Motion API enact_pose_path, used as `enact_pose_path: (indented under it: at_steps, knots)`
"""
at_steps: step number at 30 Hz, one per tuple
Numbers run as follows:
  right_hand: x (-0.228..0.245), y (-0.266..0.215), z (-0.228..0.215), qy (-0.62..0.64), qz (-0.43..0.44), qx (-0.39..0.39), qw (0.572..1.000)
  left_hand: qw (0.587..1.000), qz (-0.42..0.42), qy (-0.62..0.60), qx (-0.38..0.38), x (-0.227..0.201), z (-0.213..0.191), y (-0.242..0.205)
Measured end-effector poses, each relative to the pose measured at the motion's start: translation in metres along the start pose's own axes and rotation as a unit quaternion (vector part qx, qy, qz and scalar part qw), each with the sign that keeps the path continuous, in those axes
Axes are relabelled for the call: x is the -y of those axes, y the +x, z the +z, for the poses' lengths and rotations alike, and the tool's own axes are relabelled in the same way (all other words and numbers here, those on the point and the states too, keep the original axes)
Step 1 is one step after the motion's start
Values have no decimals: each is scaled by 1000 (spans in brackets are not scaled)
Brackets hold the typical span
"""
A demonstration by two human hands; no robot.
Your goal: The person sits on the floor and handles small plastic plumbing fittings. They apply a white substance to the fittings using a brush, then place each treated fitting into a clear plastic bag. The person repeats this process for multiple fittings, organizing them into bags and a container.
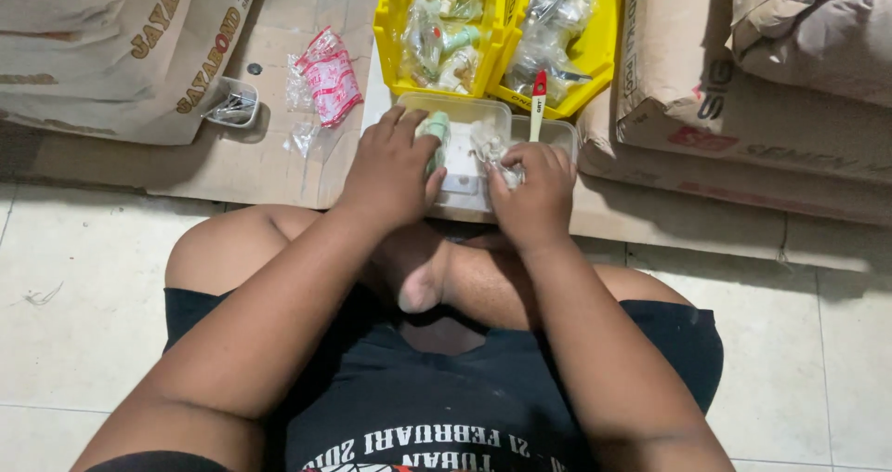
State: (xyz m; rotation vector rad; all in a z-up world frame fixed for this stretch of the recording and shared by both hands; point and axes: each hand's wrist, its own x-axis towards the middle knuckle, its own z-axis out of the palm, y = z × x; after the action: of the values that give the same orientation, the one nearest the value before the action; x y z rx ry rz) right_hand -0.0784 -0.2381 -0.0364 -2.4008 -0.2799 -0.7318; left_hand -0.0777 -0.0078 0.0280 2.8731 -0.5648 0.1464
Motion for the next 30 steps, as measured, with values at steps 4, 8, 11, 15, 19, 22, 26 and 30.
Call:
enact_pose_path:
  at_steps: [4, 8, 11, 15, 19, 22, 26, 30]
  knots:
    - [27, 6, -3, -82, -12, 19, 996, 997, -60, -22, -31, 30, 12, 2]
    - [53, 16, -10, -111, -66, 69, 989, 990, -101, -84, 40, 40, 2, 2]
    - [71, 27, -11, -113, -108, 140, 978, 984, -110, -124, 62, 43, 5, 8]
    - [79, 37, -2, -150, -141, 237, 949, 971, -137, -174, 86, 32, -12, 12]
    - [71, 44, 16, -142, -115, 287, 940, 967, -147, -186, 93, 32, -9, 13]
    - [69, 50, 23, -128, -64, 328, 934, 961, -148, -213, 99, 31, -14, 13]
    - [62, 49, 28, -83, -28, 344, 935, 965, -134, -194, 115, 27, -29, 11]
    - [61, 53, 21, -36, 0, 349, 937, 968, -109, -179, 141, 27, -47, 11]
